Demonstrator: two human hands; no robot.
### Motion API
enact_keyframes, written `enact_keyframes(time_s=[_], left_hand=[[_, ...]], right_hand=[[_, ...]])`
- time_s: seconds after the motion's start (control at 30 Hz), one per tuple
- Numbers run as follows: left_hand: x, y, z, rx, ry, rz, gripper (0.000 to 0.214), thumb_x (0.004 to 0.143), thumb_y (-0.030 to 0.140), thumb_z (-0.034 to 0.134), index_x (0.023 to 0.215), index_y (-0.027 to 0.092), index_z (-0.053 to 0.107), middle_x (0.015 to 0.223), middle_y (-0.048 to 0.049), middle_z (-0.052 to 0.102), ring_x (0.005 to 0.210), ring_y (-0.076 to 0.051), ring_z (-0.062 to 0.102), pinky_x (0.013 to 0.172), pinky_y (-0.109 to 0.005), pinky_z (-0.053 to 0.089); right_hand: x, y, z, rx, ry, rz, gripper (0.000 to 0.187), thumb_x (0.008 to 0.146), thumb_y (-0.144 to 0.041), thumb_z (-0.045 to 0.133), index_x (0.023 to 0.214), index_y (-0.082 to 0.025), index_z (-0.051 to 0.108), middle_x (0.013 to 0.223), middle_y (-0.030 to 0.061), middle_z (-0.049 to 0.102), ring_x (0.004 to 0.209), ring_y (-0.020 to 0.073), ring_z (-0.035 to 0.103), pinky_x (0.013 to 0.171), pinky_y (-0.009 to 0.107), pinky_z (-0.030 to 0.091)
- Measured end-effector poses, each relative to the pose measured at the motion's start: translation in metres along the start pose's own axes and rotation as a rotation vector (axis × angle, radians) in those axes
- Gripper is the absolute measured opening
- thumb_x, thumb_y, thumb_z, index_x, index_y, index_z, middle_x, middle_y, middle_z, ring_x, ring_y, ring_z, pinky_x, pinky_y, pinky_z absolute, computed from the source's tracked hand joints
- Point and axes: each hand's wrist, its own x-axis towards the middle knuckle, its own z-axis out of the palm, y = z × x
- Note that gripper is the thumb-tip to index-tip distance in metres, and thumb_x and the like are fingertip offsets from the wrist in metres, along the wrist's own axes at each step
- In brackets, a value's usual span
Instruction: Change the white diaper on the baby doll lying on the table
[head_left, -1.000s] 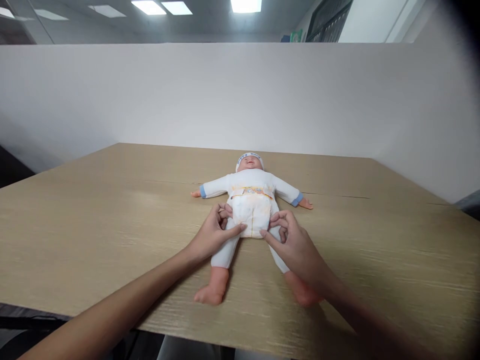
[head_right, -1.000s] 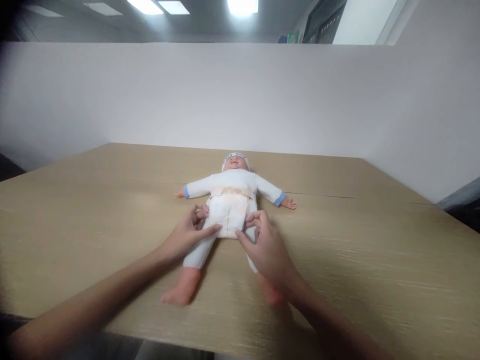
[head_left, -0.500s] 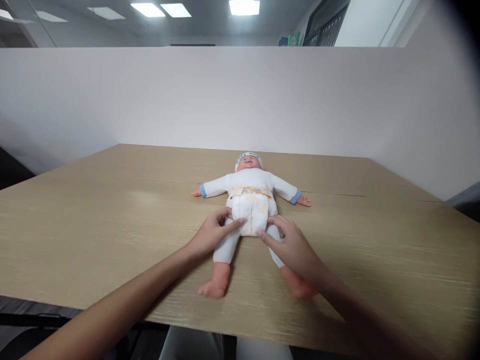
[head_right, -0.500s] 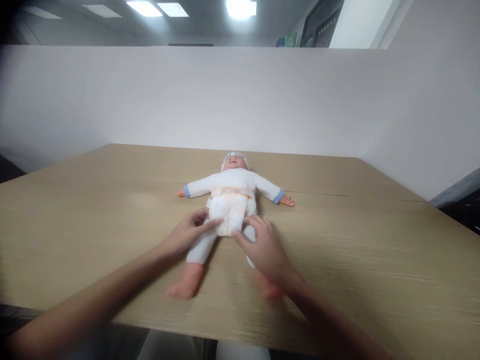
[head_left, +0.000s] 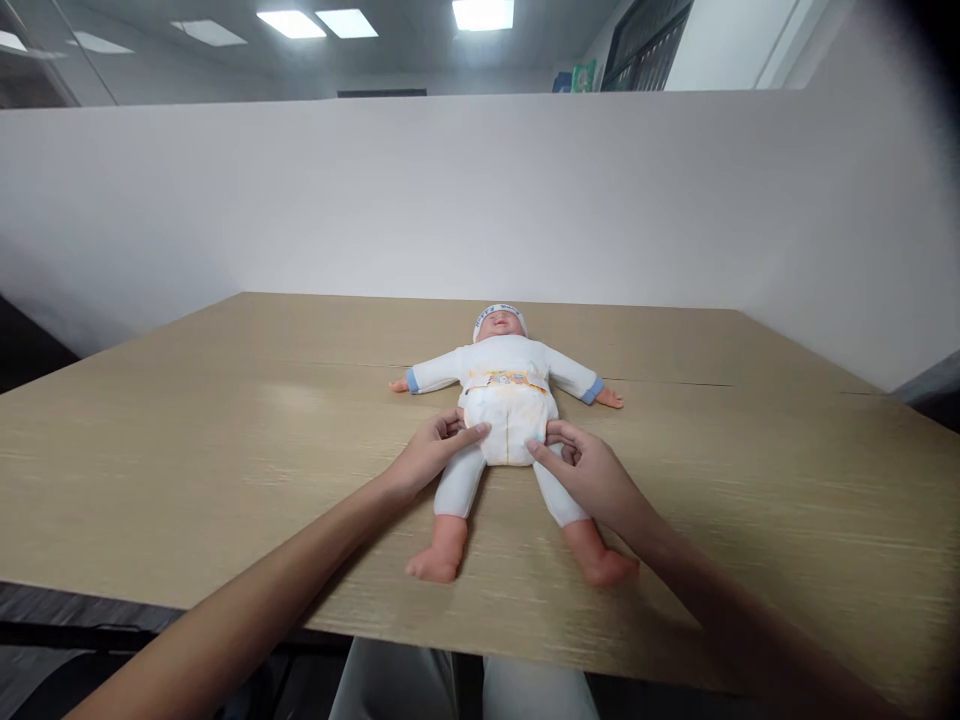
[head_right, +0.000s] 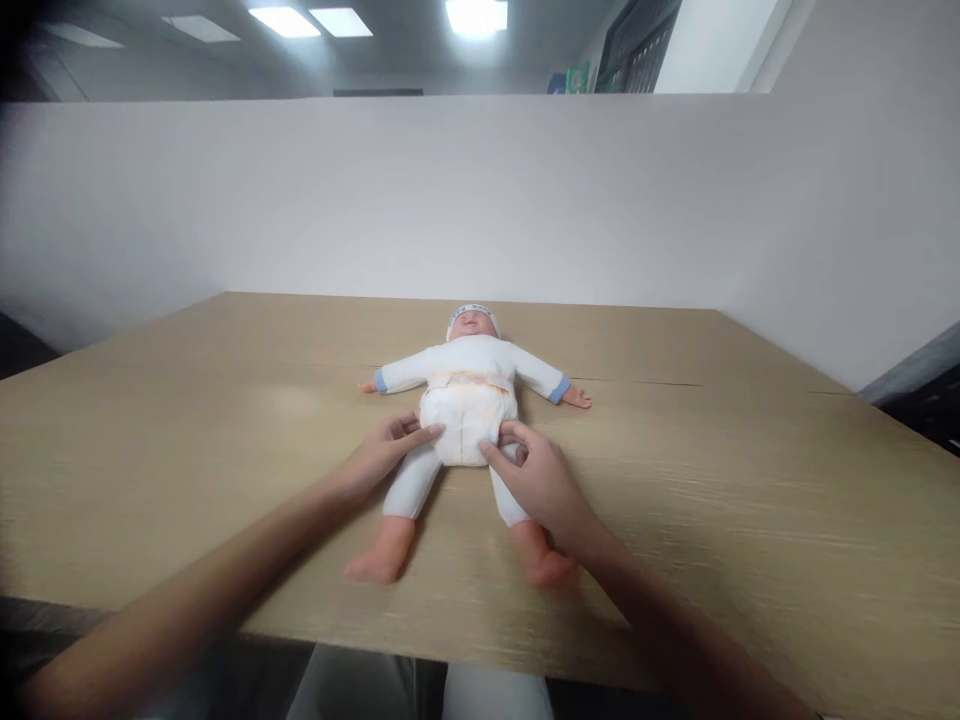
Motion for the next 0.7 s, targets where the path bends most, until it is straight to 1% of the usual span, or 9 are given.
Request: enact_keyframes(time_s=[0.1,0.2,0.3,0.37,0.47,0.53,0.6,0.67,0.7], left_hand=[[-0.0002,0.0007,-0.0002,-0.002,0.008,-0.012,0.047,0.080,0.054,0.084,0.104,0.016,0.070,0.105,-0.0092,0.077,0.098,-0.026,0.071,0.089,-0.037,0.054],[-0.0007,0.0020,0.0005,0.018,0.031,-0.017,0.046,0.080,0.054,0.083,0.102,0.016,0.071,0.101,-0.0081,0.076,0.097,-0.025,0.070,0.084,-0.035,0.053],[-0.0013,0.0037,0.0014,0.045,0.050,-0.023,0.045,0.080,0.055,0.082,0.101,0.016,0.072,0.099,-0.0078,0.076,0.097,-0.026,0.070,0.082,-0.035,0.052],[-0.0017,0.0046,0.0019,0.076,0.062,-0.020,0.046,0.080,0.055,0.082,0.101,0.016,0.072,0.100,-0.0084,0.076,0.097,-0.027,0.070,0.081,-0.035,0.052],[-0.0021,0.0051,0.0025,0.153,0.086,0.011,0.048,0.079,0.057,0.082,0.101,0.015,0.073,0.099,-0.0098,0.076,0.098,-0.029,0.069,0.079,-0.035,0.052],[-0.0023,0.0045,0.0027,0.210,0.101,0.033,0.049,0.078,0.059,0.081,0.098,0.015,0.074,0.096,-0.0097,0.076,0.096,-0.029,0.068,0.076,-0.036,0.052],[-0.0024,0.0033,0.0028,0.249,0.109,0.053,0.048,0.078,0.060,0.080,0.095,0.015,0.074,0.092,-0.0087,0.075,0.091,-0.028,0.067,0.074,-0.036,0.051],[-0.0023,0.0019,0.0028,0.260,0.110,0.072,0.048,0.079,0.061,0.079,0.094,0.016,0.074,0.089,-0.0076,0.075,0.088,-0.027,0.067,0.074,-0.036,0.050],[-0.0023,0.0012,0.0027,0.256,0.110,0.079,0.048,0.079,0.061,0.079,0.094,0.016,0.074,0.088,-0.0071,0.074,0.088,-0.027,0.067,0.074,-0.036,0.050]], right_hand=[[0.0000,-0.0011,-0.0010,-0.034,-0.010,0.006,0.035,0.090,-0.055,0.067,0.102,-0.022,0.073,0.083,0.0015,0.075,0.065,0.0187,0.062,0.059,0.030,0.047],[0.0000,-0.0040,-0.0022,0.087,-0.006,0.017,0.033,0.089,-0.054,0.071,0.096,-0.022,0.073,0.095,0.0051,0.079,0.085,0.0235,0.073,0.075,0.034,0.057],[0.0000,-0.0073,-0.0033,0.204,0.019,0.088,0.030,0.087,-0.051,0.074,0.096,-0.022,0.072,0.102,0.0085,0.081,0.098,0.0265,0.076,0.087,0.037,0.060],[-0.0003,-0.0087,-0.0035,0.205,0.025,0.107,0.031,0.087,-0.051,0.075,0.095,-0.022,0.072,0.101,0.0091,0.081,0.098,0.0267,0.076,0.086,0.037,0.060],[-0.0005,-0.0089,-0.0020,0.167,0.019,0.054,0.031,0.088,-0.052,0.074,0.093,-0.022,0.072,0.099,0.0079,0.080,0.094,0.0259,0.075,0.082,0.036,0.059],[-0.0006,-0.0083,-0.0003,0.055,0.012,0.005,0.033,0.090,-0.054,0.070,0.089,-0.022,0.073,0.086,0.0040,0.077,0.080,0.0228,0.072,0.070,0.032,0.054],[-0.0005,-0.0075,0.0012,-0.104,0.008,-0.035,0.037,0.092,-0.057,0.065,0.085,-0.022,0.074,0.069,-0.0008,0.067,0.063,0.0180,0.059,0.057,0.030,0.042],[0.0002,-0.0064,0.0017,-0.189,0.010,-0.052,0.038,0.092,-0.057,0.064,0.083,-0.021,0.074,0.062,-0.0036,0.058,0.056,0.0151,0.047,0.053,0.029,0.033],[0.0010,-0.0056,0.0015,-0.178,0.005,-0.050,0.037,0.092,-0.056,0.064,0.084,-0.021,0.074,0.062,-0.0041,0.056,0.056,0.0146,0.045,0.053,0.028,0.031]])
